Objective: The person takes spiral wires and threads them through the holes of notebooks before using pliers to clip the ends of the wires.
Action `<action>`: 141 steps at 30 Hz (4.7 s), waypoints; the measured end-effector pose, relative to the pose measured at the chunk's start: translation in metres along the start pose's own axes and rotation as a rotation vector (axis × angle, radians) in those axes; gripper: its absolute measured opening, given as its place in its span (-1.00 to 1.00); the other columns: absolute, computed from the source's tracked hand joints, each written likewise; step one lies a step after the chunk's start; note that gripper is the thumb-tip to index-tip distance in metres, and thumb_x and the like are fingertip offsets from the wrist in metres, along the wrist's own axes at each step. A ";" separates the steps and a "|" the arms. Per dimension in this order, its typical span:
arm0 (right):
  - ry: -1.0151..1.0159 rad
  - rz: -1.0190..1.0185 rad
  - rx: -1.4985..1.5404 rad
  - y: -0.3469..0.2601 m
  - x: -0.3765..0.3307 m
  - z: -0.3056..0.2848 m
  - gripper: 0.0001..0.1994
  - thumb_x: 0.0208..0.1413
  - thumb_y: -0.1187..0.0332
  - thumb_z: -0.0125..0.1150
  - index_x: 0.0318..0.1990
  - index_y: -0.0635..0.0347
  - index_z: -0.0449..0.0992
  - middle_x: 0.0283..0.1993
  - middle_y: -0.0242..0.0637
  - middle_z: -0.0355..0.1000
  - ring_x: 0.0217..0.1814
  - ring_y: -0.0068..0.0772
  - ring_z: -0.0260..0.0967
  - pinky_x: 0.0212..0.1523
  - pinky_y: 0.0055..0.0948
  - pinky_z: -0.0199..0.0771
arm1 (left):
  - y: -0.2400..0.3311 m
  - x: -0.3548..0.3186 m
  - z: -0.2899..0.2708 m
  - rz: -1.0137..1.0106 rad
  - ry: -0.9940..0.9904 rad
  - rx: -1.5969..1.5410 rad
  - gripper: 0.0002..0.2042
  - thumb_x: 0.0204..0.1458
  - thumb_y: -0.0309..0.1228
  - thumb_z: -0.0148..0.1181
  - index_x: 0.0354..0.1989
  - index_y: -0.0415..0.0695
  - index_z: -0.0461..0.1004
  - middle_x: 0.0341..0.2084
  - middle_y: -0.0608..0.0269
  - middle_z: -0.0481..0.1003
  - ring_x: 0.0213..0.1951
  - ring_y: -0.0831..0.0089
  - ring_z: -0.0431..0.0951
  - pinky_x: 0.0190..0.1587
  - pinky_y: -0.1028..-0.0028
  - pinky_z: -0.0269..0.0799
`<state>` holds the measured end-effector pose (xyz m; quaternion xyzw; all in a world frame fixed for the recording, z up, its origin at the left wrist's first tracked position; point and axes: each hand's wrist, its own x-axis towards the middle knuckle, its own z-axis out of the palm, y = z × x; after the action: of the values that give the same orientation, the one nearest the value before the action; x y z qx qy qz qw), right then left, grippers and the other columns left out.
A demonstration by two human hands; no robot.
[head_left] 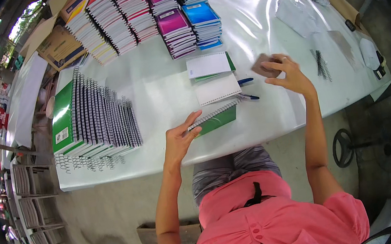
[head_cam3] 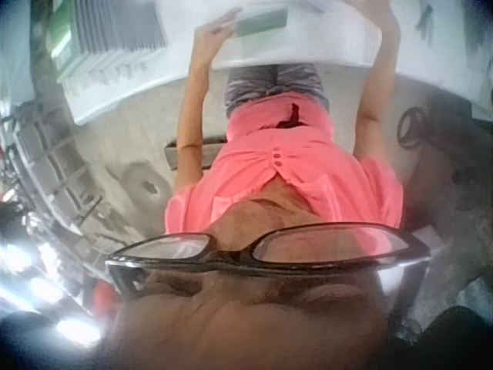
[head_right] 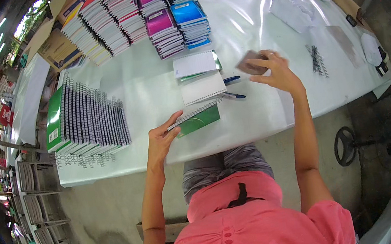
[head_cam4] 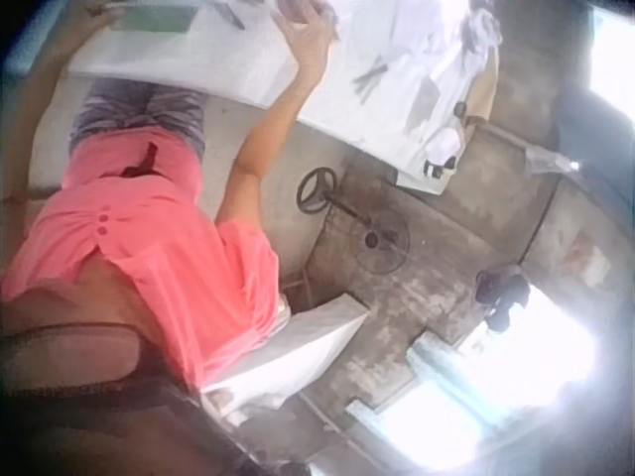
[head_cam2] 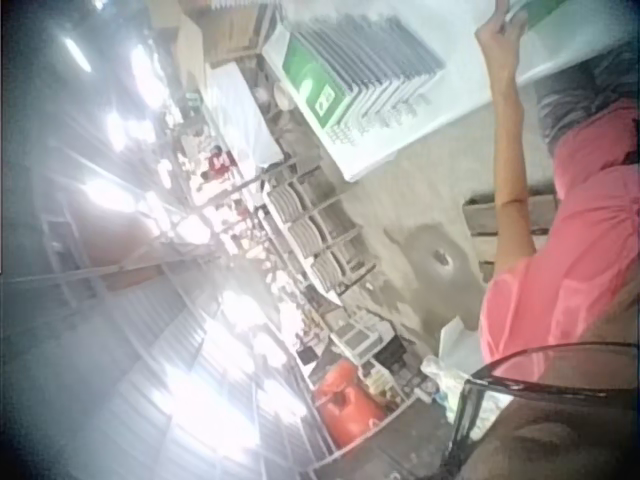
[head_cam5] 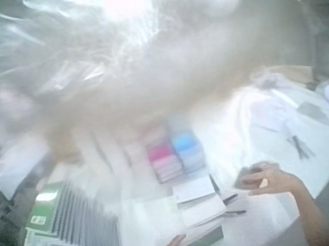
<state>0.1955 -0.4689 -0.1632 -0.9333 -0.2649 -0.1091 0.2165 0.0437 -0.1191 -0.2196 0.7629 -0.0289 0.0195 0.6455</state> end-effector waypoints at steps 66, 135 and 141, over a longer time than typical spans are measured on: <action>-0.149 -0.411 0.101 -0.129 -0.019 0.087 -0.60 -0.01 0.09 0.33 -0.13 0.21 0.52 -0.05 -0.14 0.37 0.06 -0.08 0.29 0.10 -0.17 0.24 | 0.160 -0.047 -0.044 0.533 0.593 0.938 -0.37 -0.14 -0.62 0.28 0.22 -0.09 0.36 0.14 0.16 0.43 0.17 0.20 0.43 0.07 0.37 0.44; 0.305 -0.378 0.106 -0.018 0.082 0.123 -0.66 -0.21 0.71 0.15 -0.19 0.26 0.55 -0.08 -0.21 0.44 -0.01 -0.15 0.36 -0.02 -0.28 0.43 | -0.024 0.100 -0.016 0.205 0.159 0.554 -0.44 0.20 -0.43 0.02 0.38 -0.14 0.04 0.23 0.03 0.31 0.38 -0.12 0.02 0.32 -0.10 -0.10; 0.326 -0.084 0.179 -0.025 0.072 0.127 -0.82 -0.01 0.44 0.21 -0.22 0.22 0.55 -0.01 -0.14 0.40 0.04 -0.09 0.31 0.02 -0.21 0.33 | -0.048 0.169 0.011 0.054 0.092 0.759 -0.38 0.23 -0.23 -0.02 0.39 -0.18 -0.06 0.06 -0.01 0.47 0.35 -0.13 0.07 0.29 -0.19 -0.16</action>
<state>0.2531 -0.3586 -0.2438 -0.8684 -0.2736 -0.2438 0.3342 0.2154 -0.1250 -0.2568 0.9450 -0.0106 0.0800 0.3170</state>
